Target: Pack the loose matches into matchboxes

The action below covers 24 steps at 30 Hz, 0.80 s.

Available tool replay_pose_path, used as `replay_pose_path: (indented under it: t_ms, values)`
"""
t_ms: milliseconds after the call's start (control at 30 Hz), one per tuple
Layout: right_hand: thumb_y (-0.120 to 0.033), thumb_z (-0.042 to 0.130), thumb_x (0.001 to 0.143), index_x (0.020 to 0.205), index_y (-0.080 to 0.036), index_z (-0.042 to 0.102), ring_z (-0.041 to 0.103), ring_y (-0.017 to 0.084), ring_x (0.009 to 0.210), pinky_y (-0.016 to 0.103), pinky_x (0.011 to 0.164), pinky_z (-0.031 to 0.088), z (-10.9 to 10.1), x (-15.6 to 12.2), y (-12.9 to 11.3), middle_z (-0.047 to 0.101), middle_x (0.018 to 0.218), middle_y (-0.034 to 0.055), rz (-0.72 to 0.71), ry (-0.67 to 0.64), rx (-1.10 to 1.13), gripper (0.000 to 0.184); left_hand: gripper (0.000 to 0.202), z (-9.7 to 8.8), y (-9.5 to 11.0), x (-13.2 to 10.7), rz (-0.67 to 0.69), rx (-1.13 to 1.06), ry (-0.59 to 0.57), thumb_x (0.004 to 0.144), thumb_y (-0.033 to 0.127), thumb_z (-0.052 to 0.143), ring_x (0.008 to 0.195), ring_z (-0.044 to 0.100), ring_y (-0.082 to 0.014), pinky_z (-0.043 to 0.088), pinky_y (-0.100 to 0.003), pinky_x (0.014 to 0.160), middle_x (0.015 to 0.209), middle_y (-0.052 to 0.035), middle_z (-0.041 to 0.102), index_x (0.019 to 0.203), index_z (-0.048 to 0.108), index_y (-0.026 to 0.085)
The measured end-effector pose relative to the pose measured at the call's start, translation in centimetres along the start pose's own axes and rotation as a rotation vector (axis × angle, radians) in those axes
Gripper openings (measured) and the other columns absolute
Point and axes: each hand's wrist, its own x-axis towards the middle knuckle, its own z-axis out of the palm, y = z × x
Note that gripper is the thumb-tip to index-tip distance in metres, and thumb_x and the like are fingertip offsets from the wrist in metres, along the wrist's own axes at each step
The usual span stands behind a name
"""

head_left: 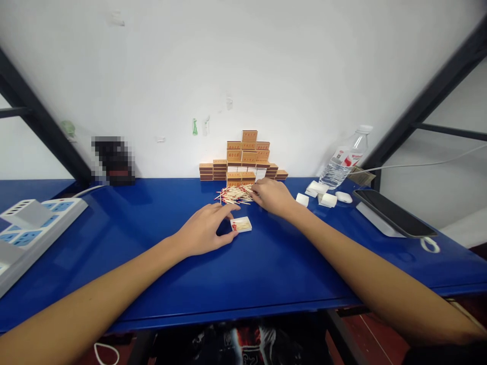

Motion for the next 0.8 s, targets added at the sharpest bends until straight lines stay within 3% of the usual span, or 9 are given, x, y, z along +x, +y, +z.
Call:
replay_pose_path:
  t_ms: [233, 433, 600, 800]
  values:
    - [-0.028, 0.049, 0.103, 0.092, -0.015, 0.073, 0.066, 0.025, 0.092, 0.031, 0.068, 0.039, -0.6, -0.4, 1.5, 0.074, 0.097, 0.0137, -0.038, 0.025, -0.011, 0.030, 0.051, -0.2, -0.2, 0.1, -0.019, -0.016, 0.009, 0.094, 0.037, 0.066, 0.101, 0.067, -0.0240, 0.052, -0.043, 0.096, 0.113, -0.0040, 0.073, 0.141, 0.050, 0.024]
    - [-0.030, 0.060, 0.096, 0.091, -0.016, 0.076, 0.064, 0.018, 0.074, 0.030, 0.069, 0.042, -1.7, -1.5, 3.6, 0.075, 0.085, 0.0076, -0.100, 0.032, 0.468, 0.022, 0.053, -0.5, -0.6, 0.1, -0.082, -0.054, 0.008, 0.093, 0.038, 0.067, 0.087, 0.068, -0.0210, 0.054, -0.039, 0.086, 0.112, -0.0045, 0.074, 0.141, 0.051, 0.024]
    - [-0.041, 0.061, 0.097, 0.090, -0.018, 0.077, 0.058, 0.016, 0.070, 0.029, 0.066, 0.041, -2.3, -2.0, 2.2, 0.074, 0.081, 0.0042, -0.198, -0.031, 0.737, 0.029, 0.056, -0.5, -0.8, 0.2, -0.109, -0.084, 0.011, 0.091, 0.040, 0.067, 0.081, 0.066, -0.0191, 0.054, -0.036, 0.080, 0.113, -0.0047, 0.074, 0.143, 0.051, 0.024]
    - [-0.033, 0.063, 0.097, 0.093, -0.018, 0.078, 0.058, 0.014, 0.070, 0.028, 0.066, 0.042, -2.9, -2.5, -1.0, 0.072, 0.083, 0.0036, -0.333, -0.106, 0.678, 0.021, 0.059, -0.4, -0.8, 0.2, -0.084, -0.093, 0.024, 0.090, 0.040, 0.069, 0.086, 0.068, -0.0202, 0.054, -0.035, 0.078, 0.112, -0.0044, 0.074, 0.143, 0.051, 0.024]
